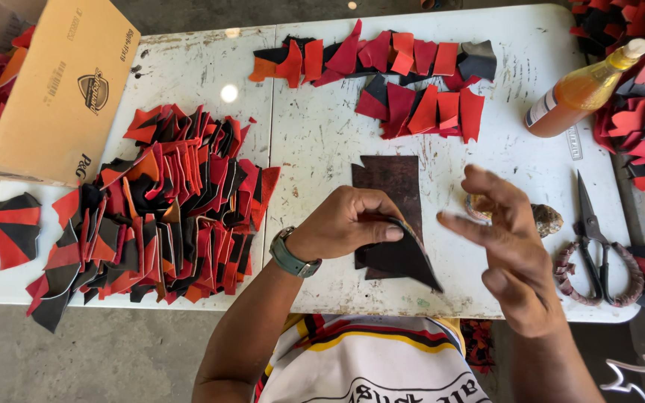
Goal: The person repeatedly picks red and black triangular fabric pieces from a pile, applies a yellow substance from a small jar to the edges, and presses them together. The person places the assembled pieces on the table and continues the process with additional pieces.
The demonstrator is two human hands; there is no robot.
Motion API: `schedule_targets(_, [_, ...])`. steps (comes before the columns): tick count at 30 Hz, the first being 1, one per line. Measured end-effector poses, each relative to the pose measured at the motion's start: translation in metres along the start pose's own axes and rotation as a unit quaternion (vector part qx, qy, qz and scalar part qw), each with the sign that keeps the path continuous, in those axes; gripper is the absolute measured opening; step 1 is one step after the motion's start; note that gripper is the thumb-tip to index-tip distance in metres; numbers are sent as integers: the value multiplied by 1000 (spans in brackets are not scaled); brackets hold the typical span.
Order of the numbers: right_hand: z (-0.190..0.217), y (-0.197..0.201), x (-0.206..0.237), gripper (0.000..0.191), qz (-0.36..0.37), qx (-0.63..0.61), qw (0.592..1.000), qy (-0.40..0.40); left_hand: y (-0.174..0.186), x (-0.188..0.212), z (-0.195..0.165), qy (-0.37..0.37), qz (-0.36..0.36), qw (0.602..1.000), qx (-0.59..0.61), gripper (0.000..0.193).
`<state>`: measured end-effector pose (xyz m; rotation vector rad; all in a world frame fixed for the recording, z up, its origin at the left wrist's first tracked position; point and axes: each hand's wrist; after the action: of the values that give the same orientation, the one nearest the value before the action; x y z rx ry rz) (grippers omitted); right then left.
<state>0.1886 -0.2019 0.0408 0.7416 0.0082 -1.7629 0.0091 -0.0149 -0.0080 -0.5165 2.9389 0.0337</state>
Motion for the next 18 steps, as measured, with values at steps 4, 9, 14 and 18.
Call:
schedule_targets(4, [-1,8,-6,57,81,213,971,68,2,0,6,-4,45,996,-82,21])
schedule_targets(9, [0,11,-1,54,57,221,971,72,-2,1,6,18,45,998,28,20])
schedule_targets(14, [-3,53,3,44,-59,378,918,-105,8,11,11,-17,-80,996,-46,17])
schedule_targets(18, [-32,62,5,42,48,513,841,-162,5,18,27,-10,-175,982,-75,16])
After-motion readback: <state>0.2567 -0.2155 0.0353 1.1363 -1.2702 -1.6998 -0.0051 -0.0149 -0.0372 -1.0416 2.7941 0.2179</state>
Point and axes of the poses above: each hand's wrist, its own x-axis away from the middle knuckle, its own y-axis out of the back of the hand, z = x × y, and after that the axes turned 2 degrees about -z, right-handed
